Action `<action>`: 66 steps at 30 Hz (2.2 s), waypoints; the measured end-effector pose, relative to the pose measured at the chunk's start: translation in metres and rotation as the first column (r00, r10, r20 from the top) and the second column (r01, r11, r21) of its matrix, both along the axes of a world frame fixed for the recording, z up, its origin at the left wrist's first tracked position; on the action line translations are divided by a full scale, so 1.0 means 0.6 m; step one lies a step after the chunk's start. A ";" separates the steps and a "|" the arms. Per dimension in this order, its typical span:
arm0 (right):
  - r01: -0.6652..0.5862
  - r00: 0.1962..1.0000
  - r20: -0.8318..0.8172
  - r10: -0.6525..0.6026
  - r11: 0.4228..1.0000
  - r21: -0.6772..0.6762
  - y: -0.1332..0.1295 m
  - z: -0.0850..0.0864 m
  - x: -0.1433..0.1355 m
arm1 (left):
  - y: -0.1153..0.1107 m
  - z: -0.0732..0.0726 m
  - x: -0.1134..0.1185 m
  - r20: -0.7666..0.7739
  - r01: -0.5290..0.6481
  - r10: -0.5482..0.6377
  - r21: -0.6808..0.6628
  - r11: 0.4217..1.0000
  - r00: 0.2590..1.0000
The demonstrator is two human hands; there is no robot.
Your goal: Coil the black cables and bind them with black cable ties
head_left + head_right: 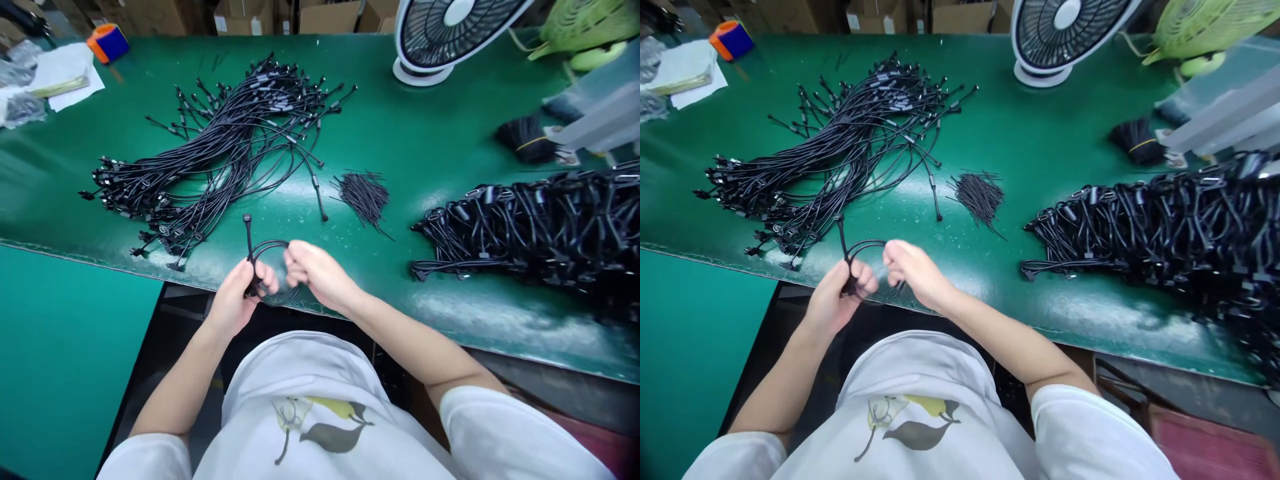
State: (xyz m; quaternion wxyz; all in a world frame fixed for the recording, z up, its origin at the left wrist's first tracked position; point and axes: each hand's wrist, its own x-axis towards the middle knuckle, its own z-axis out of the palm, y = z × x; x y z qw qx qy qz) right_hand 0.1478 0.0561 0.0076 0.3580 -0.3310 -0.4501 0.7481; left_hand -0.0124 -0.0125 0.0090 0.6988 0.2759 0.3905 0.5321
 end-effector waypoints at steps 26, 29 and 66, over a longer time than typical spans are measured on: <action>0.013 0.987 -0.160 -0.016 1.000 -0.025 -0.041 -0.016 -0.026 | -0.017 -0.074 0.048 -0.334 0.347 -0.367 -0.122 0.930 0.868; 0.018 0.986 -0.162 -0.045 0.986 -0.167 -0.037 -0.018 -0.027 | -0.012 -0.071 0.048 -0.271 0.432 -0.439 -0.090 0.898 0.857; -0.412 0.012 0.683 -0.730 0.619 0.668 -0.034 -0.061 0.365 | 0.000 -0.093 0.057 -0.148 0.172 -0.230 -0.330 0.928 0.962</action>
